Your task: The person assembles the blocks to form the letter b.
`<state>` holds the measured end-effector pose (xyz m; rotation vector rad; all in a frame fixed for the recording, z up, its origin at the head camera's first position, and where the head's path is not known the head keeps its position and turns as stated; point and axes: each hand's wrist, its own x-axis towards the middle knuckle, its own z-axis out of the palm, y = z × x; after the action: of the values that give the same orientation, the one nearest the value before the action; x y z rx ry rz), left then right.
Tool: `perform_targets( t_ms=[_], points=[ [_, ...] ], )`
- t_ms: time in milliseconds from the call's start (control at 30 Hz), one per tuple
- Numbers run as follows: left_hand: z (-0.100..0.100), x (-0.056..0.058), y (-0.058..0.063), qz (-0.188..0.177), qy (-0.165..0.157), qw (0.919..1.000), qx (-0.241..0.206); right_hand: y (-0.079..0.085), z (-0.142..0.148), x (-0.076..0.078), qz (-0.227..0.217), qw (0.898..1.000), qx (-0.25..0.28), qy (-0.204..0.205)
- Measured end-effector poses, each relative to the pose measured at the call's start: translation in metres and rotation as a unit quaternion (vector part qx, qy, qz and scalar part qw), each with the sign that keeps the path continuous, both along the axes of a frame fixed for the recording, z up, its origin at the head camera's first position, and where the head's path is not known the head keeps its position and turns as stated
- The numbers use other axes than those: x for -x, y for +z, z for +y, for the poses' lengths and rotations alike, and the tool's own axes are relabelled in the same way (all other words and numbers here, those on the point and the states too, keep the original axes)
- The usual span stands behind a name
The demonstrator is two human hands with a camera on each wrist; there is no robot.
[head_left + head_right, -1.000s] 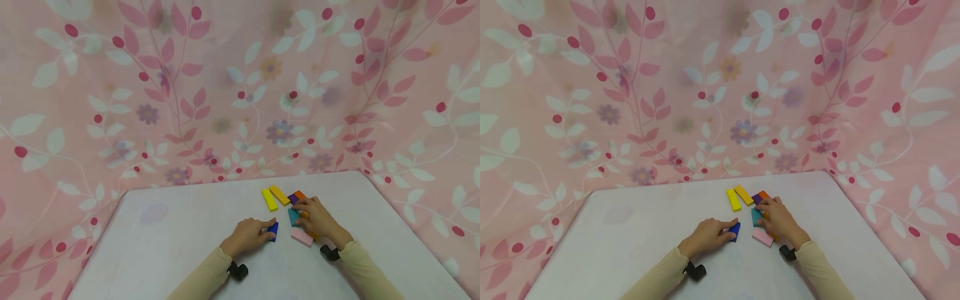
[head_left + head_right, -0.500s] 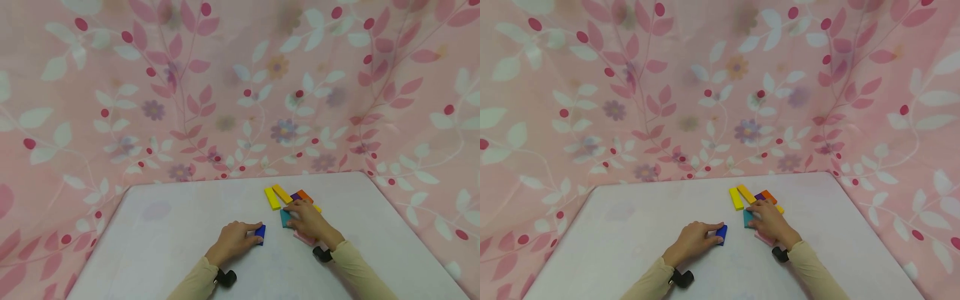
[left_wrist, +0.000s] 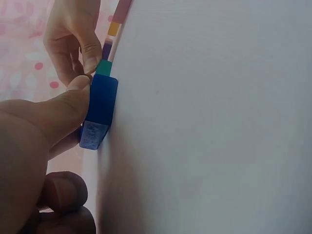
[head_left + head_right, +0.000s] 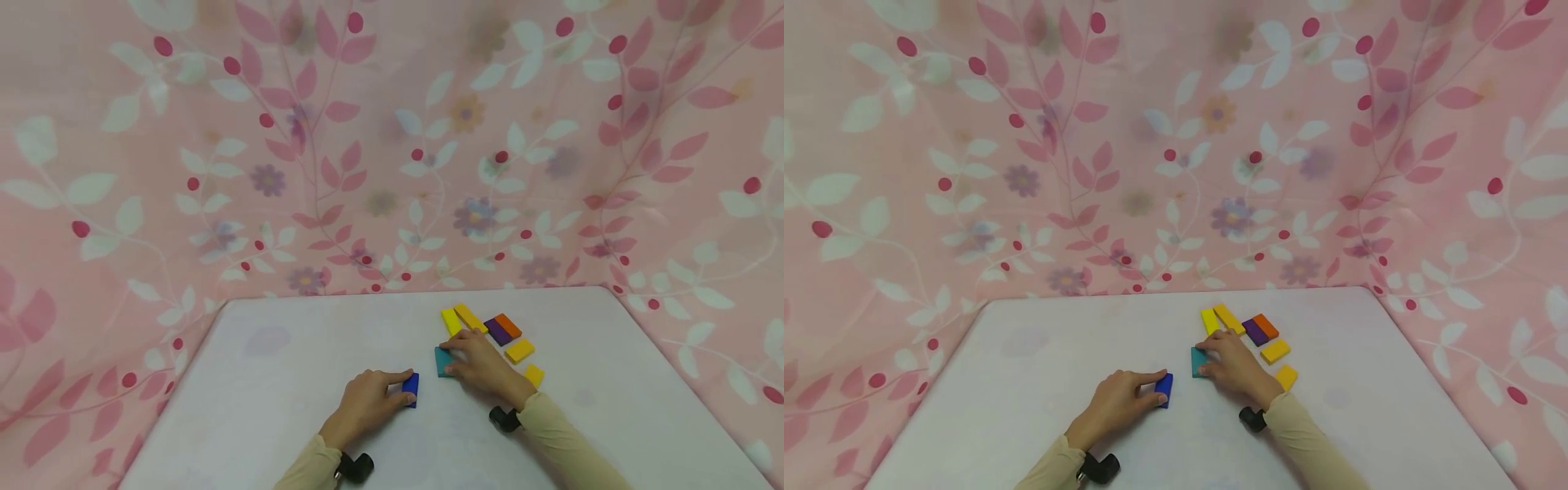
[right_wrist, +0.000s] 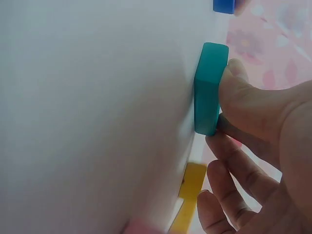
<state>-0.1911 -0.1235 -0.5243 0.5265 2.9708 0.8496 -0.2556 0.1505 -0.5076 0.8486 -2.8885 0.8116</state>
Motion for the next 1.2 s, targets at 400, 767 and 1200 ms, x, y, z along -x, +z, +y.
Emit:
perform_targets(
  t_ms=[400,767,1200],
  points=[
    [-0.004,-0.008,-0.001,-0.008,0.004,1.0000,0.000,-0.010,-0.034,0.006,-0.041,0.998,0.041,0.020],
    [-0.008,-0.011,0.000,-0.003,0.011,0.9998,-0.016,-0.014,-0.044,0.010,-0.062,0.996,0.061,0.016],
    [-0.014,-0.011,-0.001,0.008,0.002,0.9995,-0.030,-0.008,-0.068,0.010,-0.049,0.996,0.068,0.032]
  ],
)
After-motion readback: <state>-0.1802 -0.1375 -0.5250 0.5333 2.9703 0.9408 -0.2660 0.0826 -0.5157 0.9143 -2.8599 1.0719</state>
